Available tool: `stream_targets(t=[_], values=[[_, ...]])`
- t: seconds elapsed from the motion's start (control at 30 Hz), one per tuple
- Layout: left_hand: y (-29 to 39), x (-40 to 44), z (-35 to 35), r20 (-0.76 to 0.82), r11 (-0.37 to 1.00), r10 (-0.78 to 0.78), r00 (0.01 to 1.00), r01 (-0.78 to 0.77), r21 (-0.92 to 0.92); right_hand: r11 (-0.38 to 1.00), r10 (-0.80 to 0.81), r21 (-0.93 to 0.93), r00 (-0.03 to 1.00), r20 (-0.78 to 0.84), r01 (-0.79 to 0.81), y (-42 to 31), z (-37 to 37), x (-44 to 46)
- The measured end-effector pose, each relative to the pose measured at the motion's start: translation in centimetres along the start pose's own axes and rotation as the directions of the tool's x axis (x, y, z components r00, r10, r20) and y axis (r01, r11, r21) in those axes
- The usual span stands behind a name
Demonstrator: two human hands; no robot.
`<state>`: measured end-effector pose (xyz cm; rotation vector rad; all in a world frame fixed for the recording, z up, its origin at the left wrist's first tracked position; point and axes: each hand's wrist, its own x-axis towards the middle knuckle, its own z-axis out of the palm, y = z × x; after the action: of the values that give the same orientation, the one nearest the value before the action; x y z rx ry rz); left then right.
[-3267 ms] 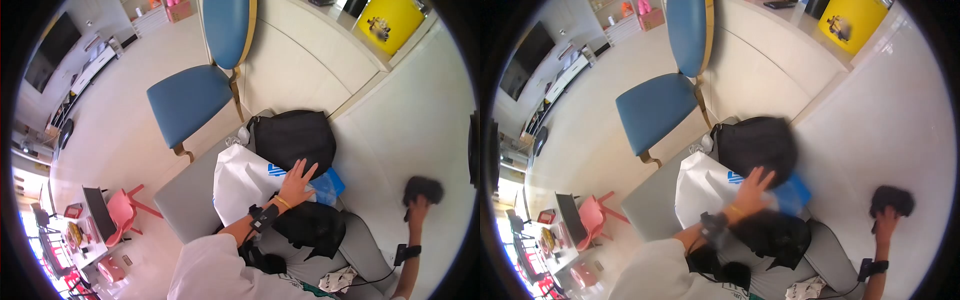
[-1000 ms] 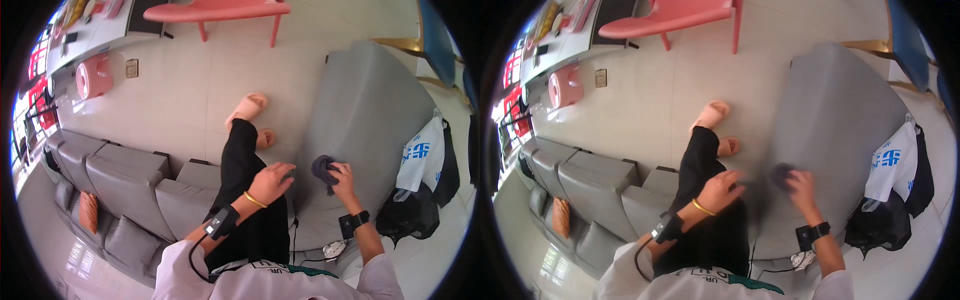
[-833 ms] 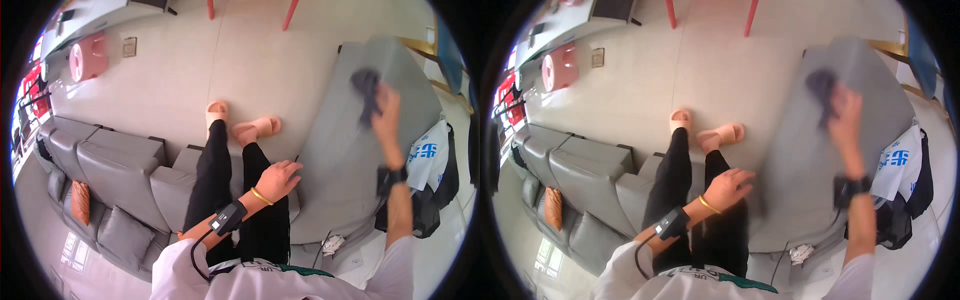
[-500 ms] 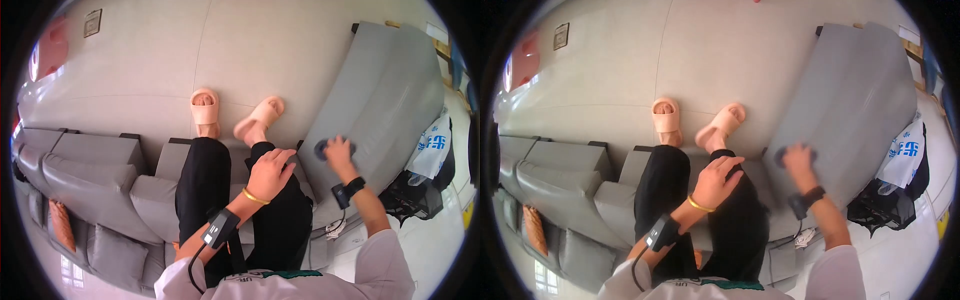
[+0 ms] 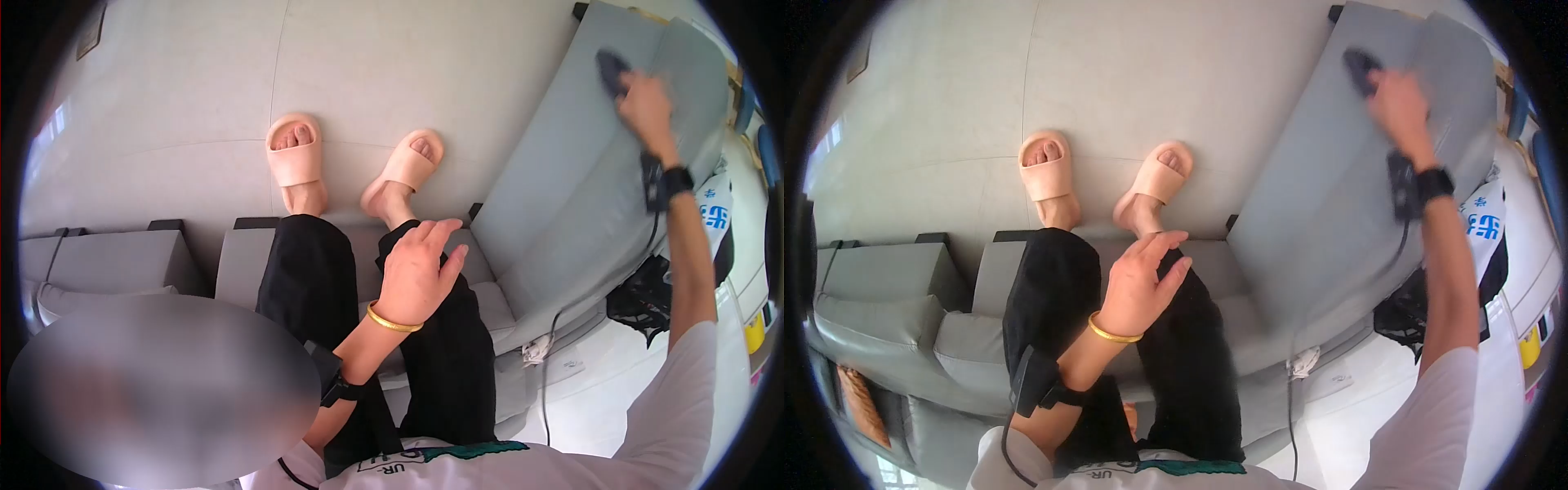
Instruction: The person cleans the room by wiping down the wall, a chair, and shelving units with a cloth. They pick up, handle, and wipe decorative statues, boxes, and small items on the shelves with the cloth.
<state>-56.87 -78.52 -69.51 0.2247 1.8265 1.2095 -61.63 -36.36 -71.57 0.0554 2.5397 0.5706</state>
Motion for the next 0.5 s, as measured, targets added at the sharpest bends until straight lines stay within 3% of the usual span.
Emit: stream_targets(t=[0.03,0.07,0.1,0.13,0.2,0.27,0.3,0.37,0.5], values=[[-0.2,0.2,-0.1,0.016,1.0,-0.011,1.0,0.011,0.004,0.997,-0.071,0.02,0.99,0.124,0.069,-2.1,2.2,-3.3],[-0.2,0.5,-0.2,0.0,1.0,-0.018,1.0,0.018,-0.013,0.974,-0.162,-0.114,0.955,0.25,0.195,-6.2,1.5,-6.8],[-0.4,0.5,-0.6,-0.007,0.999,-0.026,1.0,0.026,-0.027,0.969,-0.193,-0.09,0.93,0.312,0.231,-9.3,2.6,-10.7],[-0.5,0.7,-0.8,-0.016,0.998,-0.052,0.999,0.051,-0.021,0.966,-0.222,-0.011,0.847,0.484,0.259,-12.7,2.6,-14.4],[-0.9,0.5,-1.0,-0.021,0.996,-0.079,0.997,0.078,-0.038,0.946,-0.319,0.125,0.797,0.513,0.298,-18.0,3.3,-21.9],[-1.2,0.6,-1.2,-0.024,0.996,-0.06,0.998,0.059,-0.065,0.937,-0.266,0.348,0.674,0.689,0.015,-22.1,2.2,-26.9],[-1.1,0.6,-1.2,-0.02,0.997,-0.037,0.999,0.036,-0.066,0.859,-0.226,0.437,0.57,0.79,-0.265,-23.8,2.4,-30.4],[-1.1,0.4,-1.3,0.041,0.993,-0.051,0.998,0.055,-0.106,0.774,0.002,0.444,0.703,0.711,-0.451,-24.0,0.7,-32.1],[-1.7,0.0,-1.2,0.072,0.992,-0.102,0.992,0.106,-0.063,0.584,-0.05,0.51,0.599,0.799,-0.631,-21.7,-2.2,-32.4]])
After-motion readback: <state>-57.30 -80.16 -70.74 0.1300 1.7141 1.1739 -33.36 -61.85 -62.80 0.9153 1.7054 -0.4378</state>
